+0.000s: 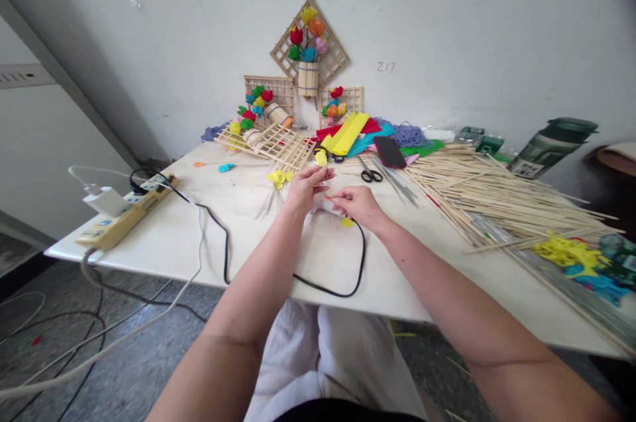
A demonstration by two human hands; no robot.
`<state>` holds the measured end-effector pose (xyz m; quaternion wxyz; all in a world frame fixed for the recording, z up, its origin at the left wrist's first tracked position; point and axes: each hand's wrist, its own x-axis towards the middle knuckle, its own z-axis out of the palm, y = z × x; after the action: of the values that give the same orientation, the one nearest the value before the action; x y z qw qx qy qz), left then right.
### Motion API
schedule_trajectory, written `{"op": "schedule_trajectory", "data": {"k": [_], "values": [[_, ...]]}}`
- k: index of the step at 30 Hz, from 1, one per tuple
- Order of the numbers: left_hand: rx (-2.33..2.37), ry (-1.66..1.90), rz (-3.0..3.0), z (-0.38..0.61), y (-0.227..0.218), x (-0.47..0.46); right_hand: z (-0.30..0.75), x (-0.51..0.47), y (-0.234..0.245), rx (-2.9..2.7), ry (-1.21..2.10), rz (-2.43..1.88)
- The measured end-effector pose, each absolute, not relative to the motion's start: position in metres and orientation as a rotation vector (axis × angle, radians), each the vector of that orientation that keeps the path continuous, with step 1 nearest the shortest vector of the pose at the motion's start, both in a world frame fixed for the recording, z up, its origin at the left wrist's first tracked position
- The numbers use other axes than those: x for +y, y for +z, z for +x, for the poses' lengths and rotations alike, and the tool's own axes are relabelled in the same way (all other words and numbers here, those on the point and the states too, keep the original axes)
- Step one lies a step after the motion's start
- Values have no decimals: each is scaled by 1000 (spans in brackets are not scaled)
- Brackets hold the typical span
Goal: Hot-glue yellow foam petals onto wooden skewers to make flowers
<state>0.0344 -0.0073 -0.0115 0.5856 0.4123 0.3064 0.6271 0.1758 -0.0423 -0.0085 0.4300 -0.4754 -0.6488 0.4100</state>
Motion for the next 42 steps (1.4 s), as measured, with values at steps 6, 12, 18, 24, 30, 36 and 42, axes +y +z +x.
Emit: {"op": "schedule_trajectory", "data": {"k": [6,12,18,24,30,36,42], "values": [[698,1458,948,35,-11,-8,173,-44,-7,-1619,1041,-1241],[689,1433,905,36,-8,-10,172,-45,-7,-1638,1008,-1230],[660,1427,899,36,-8,-10,170,-44,-9,-1675,961,-1246],[666,1456,848,35,-5,-10,175,-39,-13,-1867,689,-1256],[693,1543,767,25,-1,-6,188,-45,-1,-2103,-10,-1441],[694,1574,725,17,-1,-2,189,-44,-2,-2258,-105,-1620],[687,1598,690,13,1,-1,180,-42,-1,-2442,-77,-1660]]}}
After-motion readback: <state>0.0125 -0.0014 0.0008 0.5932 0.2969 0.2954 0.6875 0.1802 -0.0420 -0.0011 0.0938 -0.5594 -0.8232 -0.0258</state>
